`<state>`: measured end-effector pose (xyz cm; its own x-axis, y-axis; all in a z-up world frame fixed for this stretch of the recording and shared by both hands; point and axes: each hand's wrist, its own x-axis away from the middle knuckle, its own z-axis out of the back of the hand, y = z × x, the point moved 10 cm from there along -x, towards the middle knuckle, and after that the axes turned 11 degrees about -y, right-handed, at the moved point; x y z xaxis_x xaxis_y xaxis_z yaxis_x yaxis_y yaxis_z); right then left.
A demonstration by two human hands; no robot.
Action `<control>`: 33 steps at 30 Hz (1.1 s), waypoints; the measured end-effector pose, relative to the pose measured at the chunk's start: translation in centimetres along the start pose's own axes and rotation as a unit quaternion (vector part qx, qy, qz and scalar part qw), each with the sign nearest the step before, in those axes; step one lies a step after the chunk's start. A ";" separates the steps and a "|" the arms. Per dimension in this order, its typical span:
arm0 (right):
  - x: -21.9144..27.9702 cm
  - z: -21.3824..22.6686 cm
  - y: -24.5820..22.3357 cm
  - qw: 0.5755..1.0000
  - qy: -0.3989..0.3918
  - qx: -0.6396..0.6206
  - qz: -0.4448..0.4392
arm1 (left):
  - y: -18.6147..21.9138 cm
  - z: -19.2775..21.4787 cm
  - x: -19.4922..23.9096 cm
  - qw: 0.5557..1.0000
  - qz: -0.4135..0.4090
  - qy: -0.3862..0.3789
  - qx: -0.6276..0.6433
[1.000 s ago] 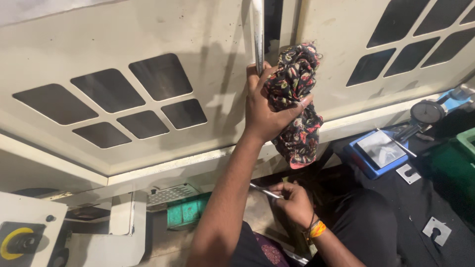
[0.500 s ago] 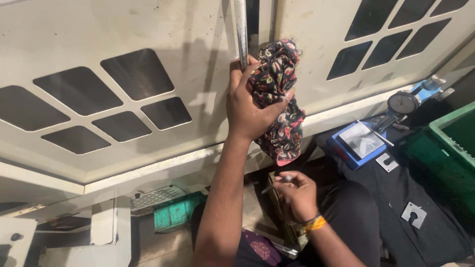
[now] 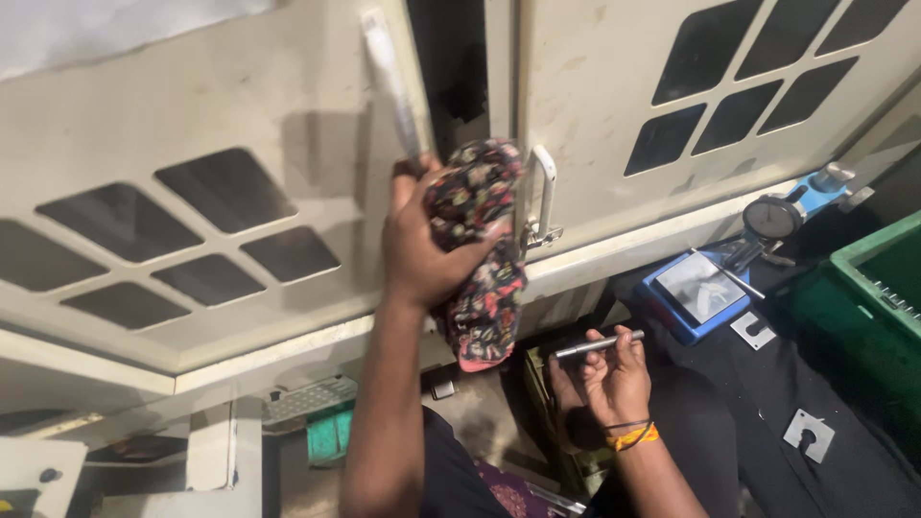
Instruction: The person sits on the floor and repeatedly cleans small metal rods using a patterned cloth. They open a machine door, wipe the rods, and place them into a green crate. The person also wipes the machine's interior and exterior surfaces.
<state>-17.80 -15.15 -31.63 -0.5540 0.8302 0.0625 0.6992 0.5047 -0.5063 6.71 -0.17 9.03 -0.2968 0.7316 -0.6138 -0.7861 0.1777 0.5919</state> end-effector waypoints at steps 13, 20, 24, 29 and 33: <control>0.9 -0.7 1.1 0.997 0.039 0.004 -0.072 | -10.8 10.7 9.2 0.953 0.037 0.116 0.276; 1.1 -0.8 1.7 0.995 0.017 -0.007 -0.096 | -12.2 18.8 13.1 0.958 -0.007 0.161 0.238; 1.1 -1.2 2.5 0.994 0.001 0.011 -0.105 | -12.4 22.7 14.7 0.958 -0.025 0.189 0.214; 0.9 -4.1 5.4 0.989 -0.043 0.096 -0.102 | -14.5 26.6 16.8 0.936 -0.011 0.266 0.229; 2.5 -10.7 10.4 0.977 -0.103 0.093 -0.164 | -15.7 28.0 17.7 0.941 -0.025 0.294 0.166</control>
<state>-7.05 -5.26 -27.54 -0.8268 0.5563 0.0834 0.3848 0.6675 -0.6374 29.01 28.47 3.50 -0.5897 0.2440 -0.7699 -0.6228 0.4695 0.6258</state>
